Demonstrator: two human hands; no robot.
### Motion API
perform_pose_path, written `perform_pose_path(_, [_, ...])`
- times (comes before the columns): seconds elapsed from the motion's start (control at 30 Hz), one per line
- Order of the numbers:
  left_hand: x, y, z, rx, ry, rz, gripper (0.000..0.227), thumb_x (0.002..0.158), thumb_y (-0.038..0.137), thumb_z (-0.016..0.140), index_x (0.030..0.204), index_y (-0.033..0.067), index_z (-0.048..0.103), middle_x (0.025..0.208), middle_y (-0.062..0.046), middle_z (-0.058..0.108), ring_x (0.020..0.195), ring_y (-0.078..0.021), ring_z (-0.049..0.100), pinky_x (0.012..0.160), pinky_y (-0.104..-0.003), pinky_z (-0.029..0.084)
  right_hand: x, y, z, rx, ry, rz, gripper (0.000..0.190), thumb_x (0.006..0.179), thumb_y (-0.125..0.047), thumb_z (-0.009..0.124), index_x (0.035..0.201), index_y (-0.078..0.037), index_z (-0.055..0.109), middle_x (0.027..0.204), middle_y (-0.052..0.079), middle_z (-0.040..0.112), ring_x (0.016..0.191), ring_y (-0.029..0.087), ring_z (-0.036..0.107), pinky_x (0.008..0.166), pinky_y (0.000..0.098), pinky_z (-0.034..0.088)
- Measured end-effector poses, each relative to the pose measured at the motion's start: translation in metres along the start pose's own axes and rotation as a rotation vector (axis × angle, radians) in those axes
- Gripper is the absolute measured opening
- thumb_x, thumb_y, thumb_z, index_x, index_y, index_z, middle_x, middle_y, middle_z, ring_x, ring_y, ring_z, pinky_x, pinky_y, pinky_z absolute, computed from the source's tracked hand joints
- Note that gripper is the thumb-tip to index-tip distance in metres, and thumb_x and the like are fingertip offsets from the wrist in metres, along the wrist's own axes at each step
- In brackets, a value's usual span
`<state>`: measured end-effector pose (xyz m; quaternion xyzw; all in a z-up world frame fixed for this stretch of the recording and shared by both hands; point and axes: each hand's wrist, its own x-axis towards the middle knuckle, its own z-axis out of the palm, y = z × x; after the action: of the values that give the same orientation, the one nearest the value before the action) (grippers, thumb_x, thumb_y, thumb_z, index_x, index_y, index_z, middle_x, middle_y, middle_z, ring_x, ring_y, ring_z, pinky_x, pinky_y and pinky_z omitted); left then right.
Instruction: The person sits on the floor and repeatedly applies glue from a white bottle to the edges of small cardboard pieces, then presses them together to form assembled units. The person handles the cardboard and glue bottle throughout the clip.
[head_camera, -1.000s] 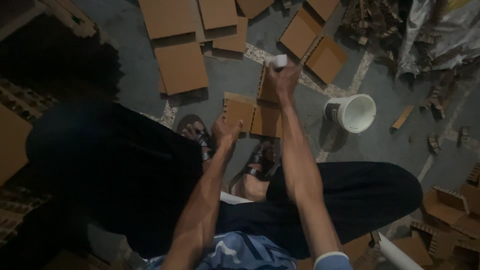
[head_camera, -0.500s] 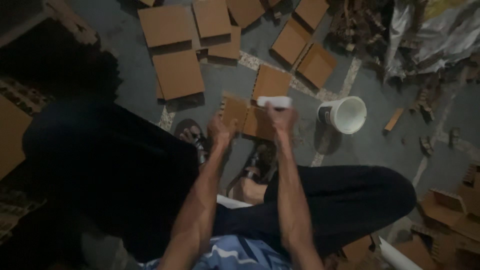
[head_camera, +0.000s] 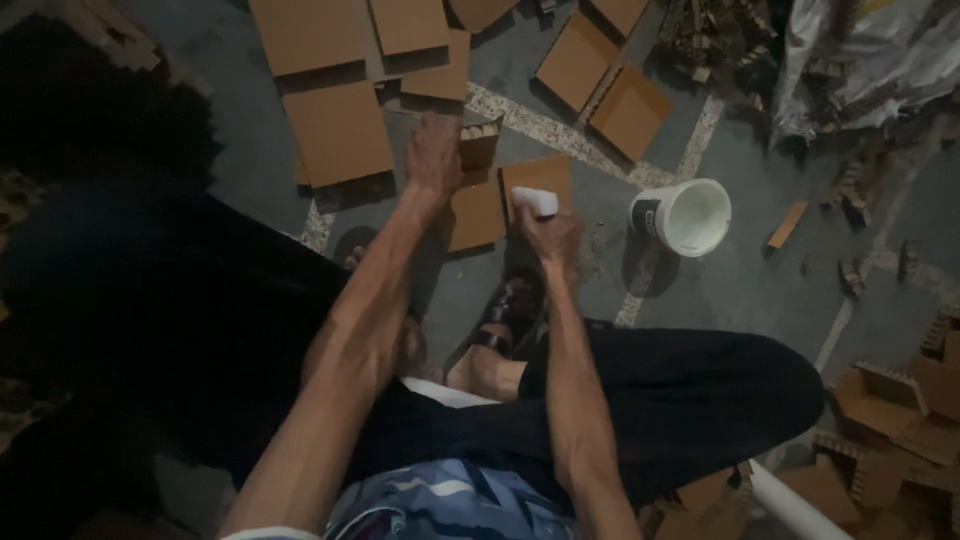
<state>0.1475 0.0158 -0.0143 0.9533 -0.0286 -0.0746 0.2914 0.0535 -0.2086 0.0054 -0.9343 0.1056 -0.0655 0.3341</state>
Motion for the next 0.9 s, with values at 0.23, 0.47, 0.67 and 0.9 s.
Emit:
perform_pose_path(0.23, [0.000, -0.003, 0.010, 0.039, 0.064, 0.017, 0.043, 0.080, -0.001, 0.070, 0.121, 0.0041, 0.058, 0.120, -0.026, 0.054, 0.112, -0.0456, 0.056, 0.091, -0.053, 0.051, 0.020, -0.004, 0.024, -0.170, 0.105, -0.132, 0.034, 0.087, -0.034, 0.084, 0.099, -0.005, 0.072, 0.084, 0.015, 0.076, 0.073, 0.036, 0.075, 0.064, 0.0442, 0.058])
perform_pose_path(0.47, [-0.002, 0.004, 0.002, 0.048, -0.046, -0.037, 0.046, 0.077, 0.003, 0.074, 0.120, 0.0063, 0.059, 0.121, -0.026, 0.050, 0.112, -0.0452, 0.056, 0.092, -0.050, 0.053, 0.053, -0.010, 0.040, 0.039, -0.131, 0.006, 0.036, 0.091, -0.039, 0.081, 0.104, -0.006, 0.078, 0.081, 0.007, 0.078, 0.070, 0.019, 0.076, 0.061, 0.0335, 0.059])
perform_pose_path(0.67, [-0.007, -0.004, 0.013, 0.026, 0.066, 0.027, 0.051, 0.078, 0.004, 0.073, 0.126, 0.0048, 0.058, 0.122, -0.027, 0.051, 0.112, -0.0465, 0.056, 0.089, -0.052, 0.052, 0.038, 0.005, 0.028, -0.002, -0.140, -0.220, 0.038, 0.094, -0.037, 0.077, 0.098, 0.000, 0.075, 0.083, 0.010, 0.075, 0.070, 0.019, 0.072, 0.061, 0.0337, 0.058])
perform_pose_path(0.9, [-0.005, -0.003, 0.015, -0.007, -0.004, -0.036, 0.053, 0.078, 0.004, 0.077, 0.127, 0.0055, 0.058, 0.124, -0.028, 0.053, 0.110, -0.0458, 0.057, 0.090, -0.053, 0.052, -0.030, 0.044, 0.005, -0.139, -0.200, -0.148, 0.045, 0.096, -0.043, 0.073, 0.094, 0.002, 0.071, 0.074, 0.014, 0.069, 0.061, 0.026, 0.067, 0.053, 0.0401, 0.053])
